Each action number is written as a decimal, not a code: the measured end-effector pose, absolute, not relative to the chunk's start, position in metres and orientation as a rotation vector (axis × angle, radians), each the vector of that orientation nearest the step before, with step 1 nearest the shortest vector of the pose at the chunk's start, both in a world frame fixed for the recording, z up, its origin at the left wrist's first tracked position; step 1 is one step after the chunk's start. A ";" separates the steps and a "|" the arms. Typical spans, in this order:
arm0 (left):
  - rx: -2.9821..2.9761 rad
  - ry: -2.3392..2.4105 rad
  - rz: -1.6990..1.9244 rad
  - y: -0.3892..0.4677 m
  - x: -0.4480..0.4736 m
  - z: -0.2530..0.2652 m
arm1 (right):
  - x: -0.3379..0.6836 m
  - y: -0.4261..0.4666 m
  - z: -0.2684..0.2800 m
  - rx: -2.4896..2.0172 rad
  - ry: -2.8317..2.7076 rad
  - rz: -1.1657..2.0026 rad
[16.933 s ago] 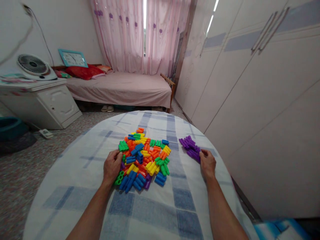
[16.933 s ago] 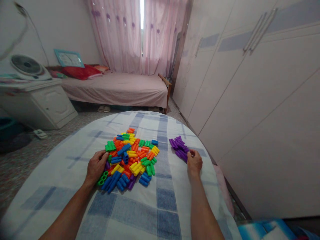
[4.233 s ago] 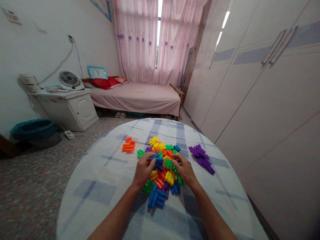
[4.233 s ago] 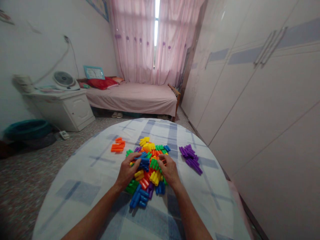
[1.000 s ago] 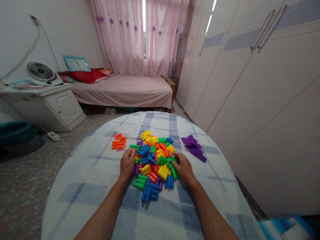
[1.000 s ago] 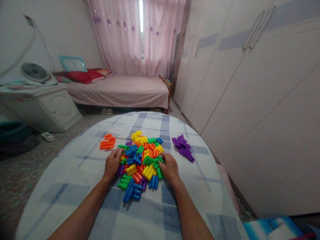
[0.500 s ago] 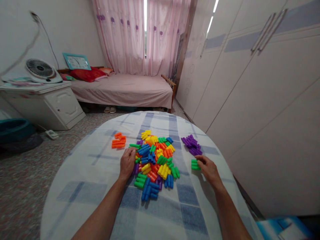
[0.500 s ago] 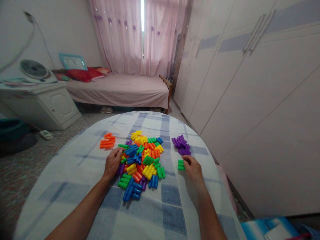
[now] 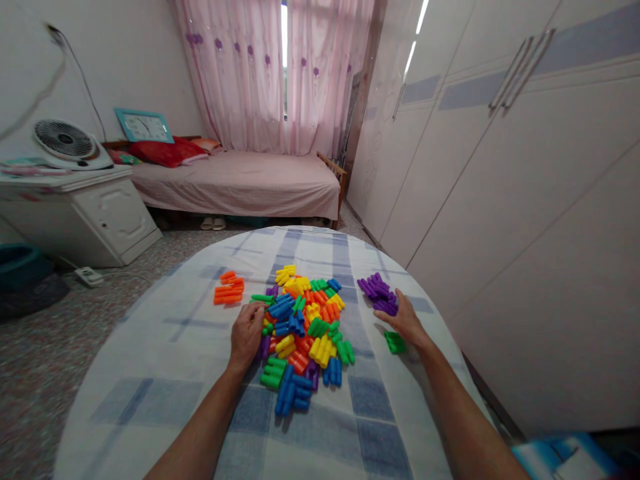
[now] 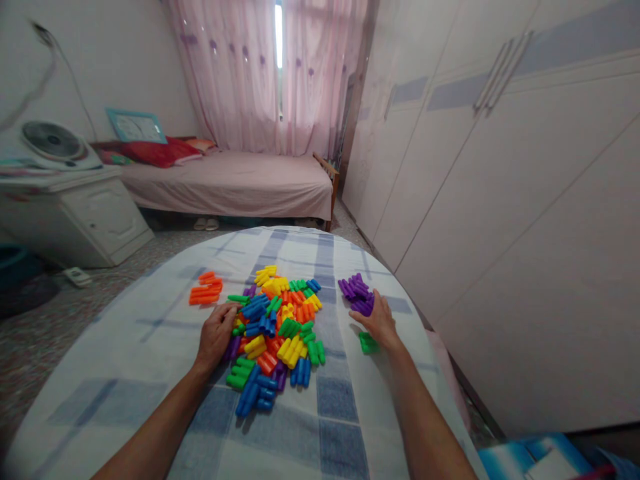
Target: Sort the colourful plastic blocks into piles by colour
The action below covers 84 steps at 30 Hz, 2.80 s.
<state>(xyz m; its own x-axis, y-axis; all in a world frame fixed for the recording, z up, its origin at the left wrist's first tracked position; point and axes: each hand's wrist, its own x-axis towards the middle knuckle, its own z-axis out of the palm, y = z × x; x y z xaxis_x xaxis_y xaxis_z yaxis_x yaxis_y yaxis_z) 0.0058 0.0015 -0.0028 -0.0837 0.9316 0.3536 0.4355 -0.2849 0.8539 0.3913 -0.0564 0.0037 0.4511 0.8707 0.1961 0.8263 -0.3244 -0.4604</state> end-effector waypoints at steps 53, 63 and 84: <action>1.761 1.476 1.335 0.005 0.004 -0.006 | 0.316 -0.100 0.025 -1.831 -1.377 -0.198; 1.767 1.472 1.343 0.004 0.005 -0.004 | 0.345 -0.107 0.008 -2.144 -1.366 -0.117; 1.772 1.460 1.355 0.002 0.006 -0.002 | 0.274 -0.114 0.024 -1.495 -2.046 0.406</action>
<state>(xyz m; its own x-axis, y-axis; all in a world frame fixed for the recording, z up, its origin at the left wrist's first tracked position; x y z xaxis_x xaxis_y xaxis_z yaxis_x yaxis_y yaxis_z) 0.0059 0.0023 -0.0024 -0.0544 0.9202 0.3875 0.4549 -0.3227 0.8300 0.2738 -0.1144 0.0244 -0.2147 0.9403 0.2641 0.7679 0.3296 -0.5492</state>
